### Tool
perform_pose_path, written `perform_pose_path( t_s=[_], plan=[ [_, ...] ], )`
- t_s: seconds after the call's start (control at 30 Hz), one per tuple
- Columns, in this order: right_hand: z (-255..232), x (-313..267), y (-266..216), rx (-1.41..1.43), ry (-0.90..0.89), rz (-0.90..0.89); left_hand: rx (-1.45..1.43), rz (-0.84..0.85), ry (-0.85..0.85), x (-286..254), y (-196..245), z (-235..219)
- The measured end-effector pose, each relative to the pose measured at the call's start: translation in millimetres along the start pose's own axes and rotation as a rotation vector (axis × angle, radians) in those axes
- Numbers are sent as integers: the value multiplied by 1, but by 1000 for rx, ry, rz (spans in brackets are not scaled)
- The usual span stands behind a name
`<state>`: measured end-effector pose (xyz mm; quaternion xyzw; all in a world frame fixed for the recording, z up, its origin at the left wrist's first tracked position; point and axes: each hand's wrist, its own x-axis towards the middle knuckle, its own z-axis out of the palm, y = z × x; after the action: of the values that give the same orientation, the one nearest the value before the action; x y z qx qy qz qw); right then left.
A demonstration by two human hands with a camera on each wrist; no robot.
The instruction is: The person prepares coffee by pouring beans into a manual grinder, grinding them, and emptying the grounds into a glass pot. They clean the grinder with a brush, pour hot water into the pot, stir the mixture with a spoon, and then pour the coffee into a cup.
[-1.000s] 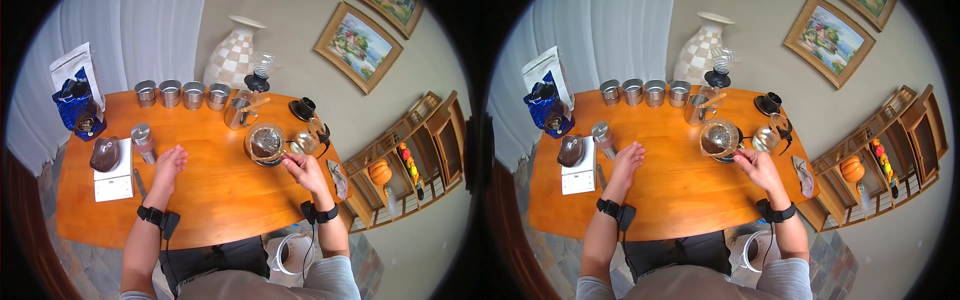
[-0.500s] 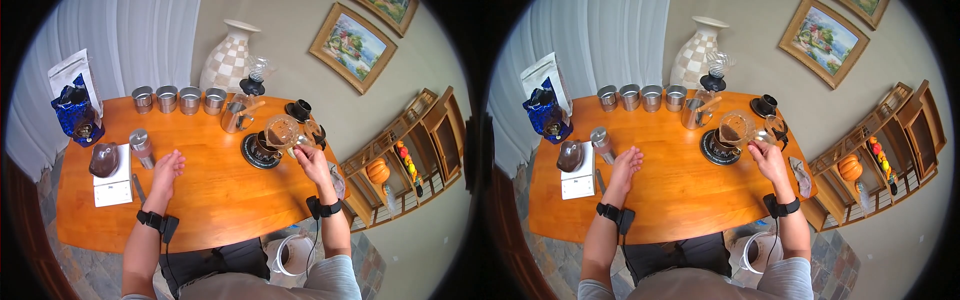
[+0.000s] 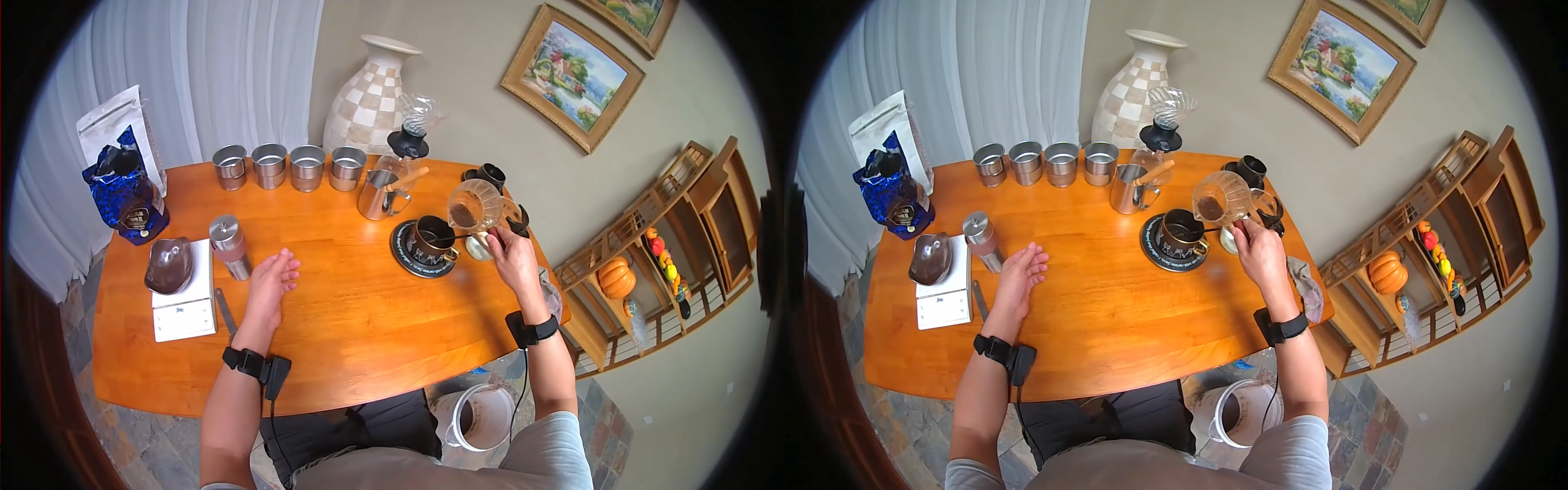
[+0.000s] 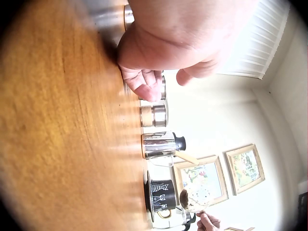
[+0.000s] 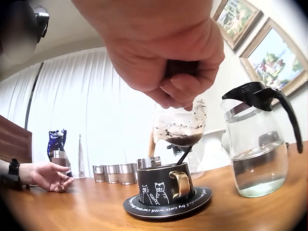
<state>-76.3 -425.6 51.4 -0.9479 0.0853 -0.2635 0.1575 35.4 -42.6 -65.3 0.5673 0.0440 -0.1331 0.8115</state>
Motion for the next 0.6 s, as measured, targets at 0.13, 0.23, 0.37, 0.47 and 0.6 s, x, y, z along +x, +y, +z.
perform_pose_path(
  t_s=[0.13, 0.23, 0.37, 0.47, 0.6],
  plan=[
    [0, -1, -6, -45, 19, -33, 0, -6, -6, 0, 1, 0],
    [4, -2, -5, -75, 45, -73, 14, -4, 0, -2, 3, 1],
    [11, -4, -4, -79, 80, -109, 8, -7, -1, -4, 4, 2],
    [13, -4, -3, -86, 106, -159, 11, -8, -1, -3, 4, 2],
    [15, -5, -3, -163, 107, -189, 2, 0, -16, -3, 3, 1]
  ],
)
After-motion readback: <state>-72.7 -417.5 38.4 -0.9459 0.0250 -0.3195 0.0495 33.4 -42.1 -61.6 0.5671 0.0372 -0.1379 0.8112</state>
